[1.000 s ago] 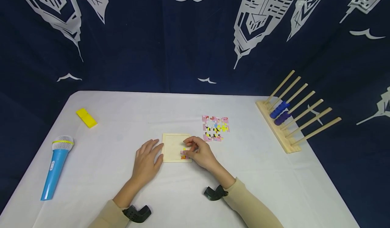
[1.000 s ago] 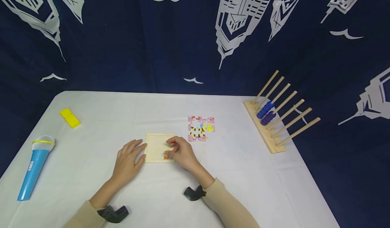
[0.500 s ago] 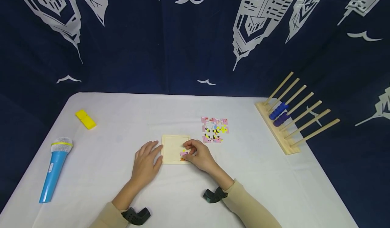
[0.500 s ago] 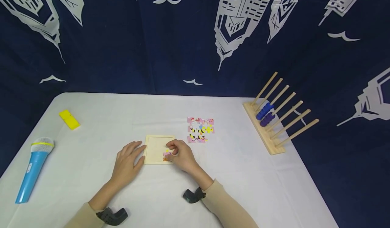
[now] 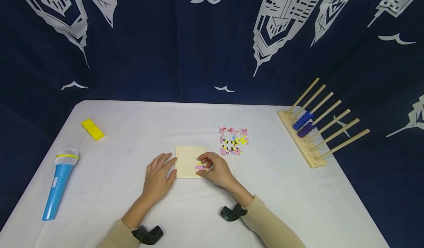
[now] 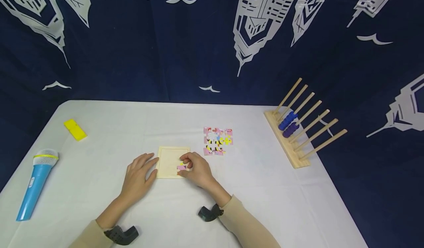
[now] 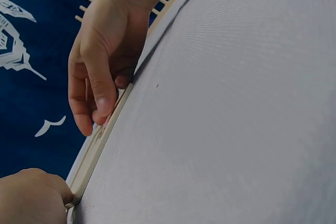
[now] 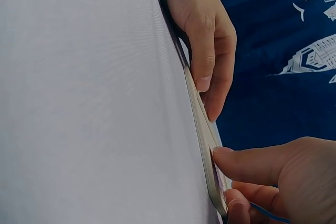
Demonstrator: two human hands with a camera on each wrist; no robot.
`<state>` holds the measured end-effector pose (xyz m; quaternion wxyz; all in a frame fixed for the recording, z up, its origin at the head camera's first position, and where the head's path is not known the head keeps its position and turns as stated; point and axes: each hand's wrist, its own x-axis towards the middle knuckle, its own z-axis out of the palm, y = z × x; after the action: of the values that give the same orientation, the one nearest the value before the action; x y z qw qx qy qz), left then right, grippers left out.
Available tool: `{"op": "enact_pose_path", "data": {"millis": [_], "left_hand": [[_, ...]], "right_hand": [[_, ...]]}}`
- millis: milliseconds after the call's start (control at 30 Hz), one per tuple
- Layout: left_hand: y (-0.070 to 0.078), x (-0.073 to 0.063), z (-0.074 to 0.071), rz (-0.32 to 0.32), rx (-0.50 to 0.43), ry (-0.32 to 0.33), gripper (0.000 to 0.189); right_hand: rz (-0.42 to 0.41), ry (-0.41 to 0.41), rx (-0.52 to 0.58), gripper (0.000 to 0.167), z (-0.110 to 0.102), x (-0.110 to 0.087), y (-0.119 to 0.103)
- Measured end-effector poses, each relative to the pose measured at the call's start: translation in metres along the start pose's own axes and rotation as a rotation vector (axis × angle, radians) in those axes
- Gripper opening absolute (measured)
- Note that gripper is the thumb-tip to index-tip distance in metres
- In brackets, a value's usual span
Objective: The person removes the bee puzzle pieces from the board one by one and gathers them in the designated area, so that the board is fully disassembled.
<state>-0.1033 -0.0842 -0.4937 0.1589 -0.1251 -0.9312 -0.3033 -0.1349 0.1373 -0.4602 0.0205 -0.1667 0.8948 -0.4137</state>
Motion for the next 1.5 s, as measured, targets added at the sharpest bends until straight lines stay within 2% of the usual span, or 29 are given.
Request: {"op": "enact_pose_path", "data": {"millis": [333,800,1067,1200,1367,1500], "left_hand": [[-0.001,0.000,0.001,0.011,0.005,0.009,0.037],[-0.001,0.000,0.001,0.010,0.002,0.001,0.036],[-0.001,-0.001,0.002,0.016,0.001,0.015,0.036],[0.000,-0.001,0.002,0.011,0.003,0.005,0.036],[0.000,0.000,0.002,0.020,0.005,0.005,0.036],[-0.001,0.000,0.002,0.017,0.006,0.002,0.036]], "right_hand": [[-0.029,-0.005,-0.037,0.034,0.001,0.000,-0.001],[0.004,-0.022,-0.099,0.028,0.001,-0.002,-0.005],[-0.005,-0.013,-0.135,0.029,0.001,-0.004,-0.008],[-0.017,-0.006,-0.140,0.023,0.001,-0.005,-0.011],[-0.065,0.023,-0.077,0.018,-0.008,-0.004,-0.017],[-0.044,0.015,0.055,0.015,-0.023,-0.001,-0.023]]}}
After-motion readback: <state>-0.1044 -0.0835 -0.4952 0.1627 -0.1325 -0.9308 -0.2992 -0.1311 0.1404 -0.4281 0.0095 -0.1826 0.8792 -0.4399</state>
